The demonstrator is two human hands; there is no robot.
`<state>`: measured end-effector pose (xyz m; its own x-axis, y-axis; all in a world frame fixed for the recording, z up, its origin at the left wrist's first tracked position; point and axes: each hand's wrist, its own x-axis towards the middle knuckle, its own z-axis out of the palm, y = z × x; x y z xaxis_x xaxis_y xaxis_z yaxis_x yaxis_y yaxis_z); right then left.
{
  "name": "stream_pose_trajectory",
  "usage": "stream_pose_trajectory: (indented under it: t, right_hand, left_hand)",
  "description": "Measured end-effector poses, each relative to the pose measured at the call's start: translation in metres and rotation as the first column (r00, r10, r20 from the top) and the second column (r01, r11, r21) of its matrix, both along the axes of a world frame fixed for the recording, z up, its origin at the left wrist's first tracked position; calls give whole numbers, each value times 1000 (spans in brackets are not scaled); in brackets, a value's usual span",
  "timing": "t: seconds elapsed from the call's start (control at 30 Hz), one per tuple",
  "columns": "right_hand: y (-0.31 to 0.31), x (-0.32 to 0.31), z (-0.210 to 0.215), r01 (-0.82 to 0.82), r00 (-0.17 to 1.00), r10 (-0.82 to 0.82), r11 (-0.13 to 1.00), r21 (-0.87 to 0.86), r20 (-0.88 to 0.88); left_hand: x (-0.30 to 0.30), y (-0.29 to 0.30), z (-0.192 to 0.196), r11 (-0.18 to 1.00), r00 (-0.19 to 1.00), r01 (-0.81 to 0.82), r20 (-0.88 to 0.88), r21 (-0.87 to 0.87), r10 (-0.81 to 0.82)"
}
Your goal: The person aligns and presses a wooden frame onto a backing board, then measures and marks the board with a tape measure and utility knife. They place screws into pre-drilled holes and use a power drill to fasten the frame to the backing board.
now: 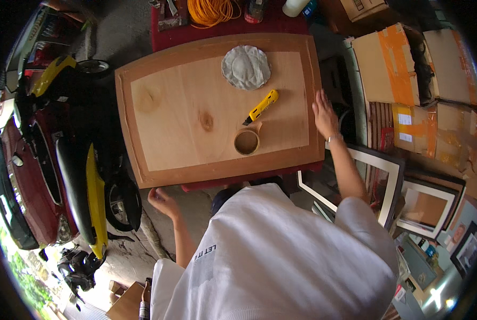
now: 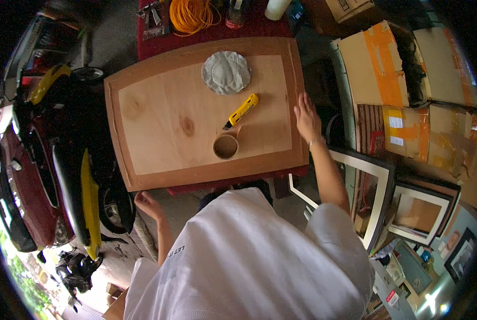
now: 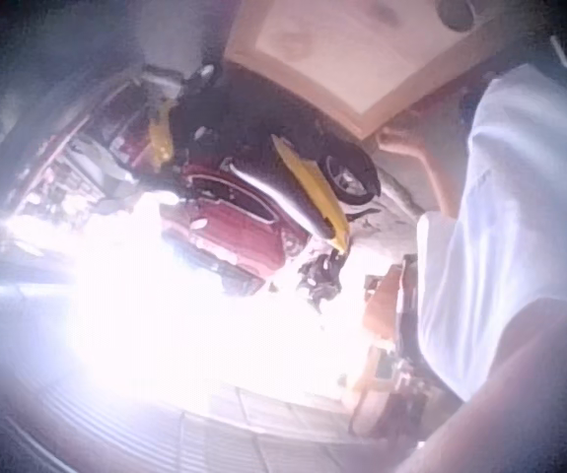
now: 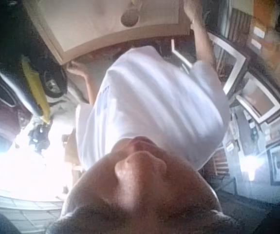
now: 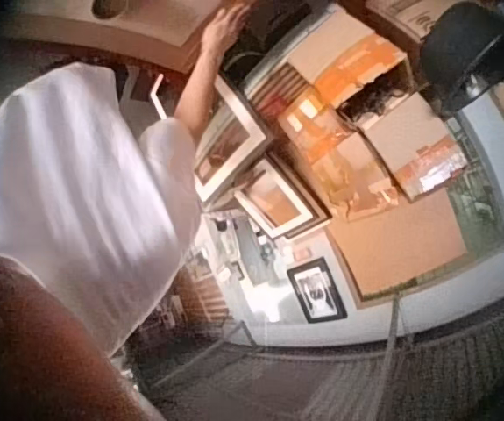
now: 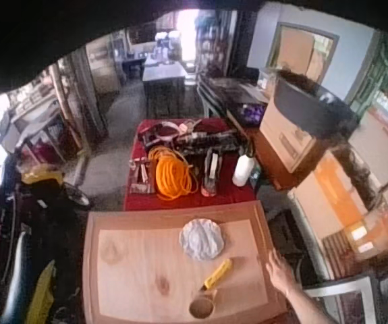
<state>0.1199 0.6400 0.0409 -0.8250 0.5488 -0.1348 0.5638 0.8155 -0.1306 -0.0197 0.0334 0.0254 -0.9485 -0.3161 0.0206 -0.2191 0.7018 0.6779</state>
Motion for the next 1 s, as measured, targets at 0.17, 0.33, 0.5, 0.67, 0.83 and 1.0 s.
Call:
stream_pose_trajectory:
  t: [0.17,0.33,0.5,0.67,0.83,1.0]
  right_hand:
    - [-51,22,37,76,994,-72,996,-46,85]
    - [-74,-78,7,-384,841,271,909,-163,-469]
    - [-41,-107,1,-584,808,534,778,-230,-248]
    - [-37,-95,9,-591,796,498,763,-262,-345]
    - [-42,-119,4,-394,861,96,748,-535,-500]
    - [7,-253,-7,-236,794,-107,852,-466,-598]
  left_hand:
    - [8,161,72,707,716,697,71,-117,-695]
    - [14,239,60,79,145,931,162,-356,-976]
    - [-17,273,90,184,224,930,93,-319,-970]
    - [-125,309,142,477,463,794,-133,-377,-876]
    - [-237,400,197,543,316,606,-451,-582,-835]
    - [-161,411,196,656,522,702,-427,-276,-738]
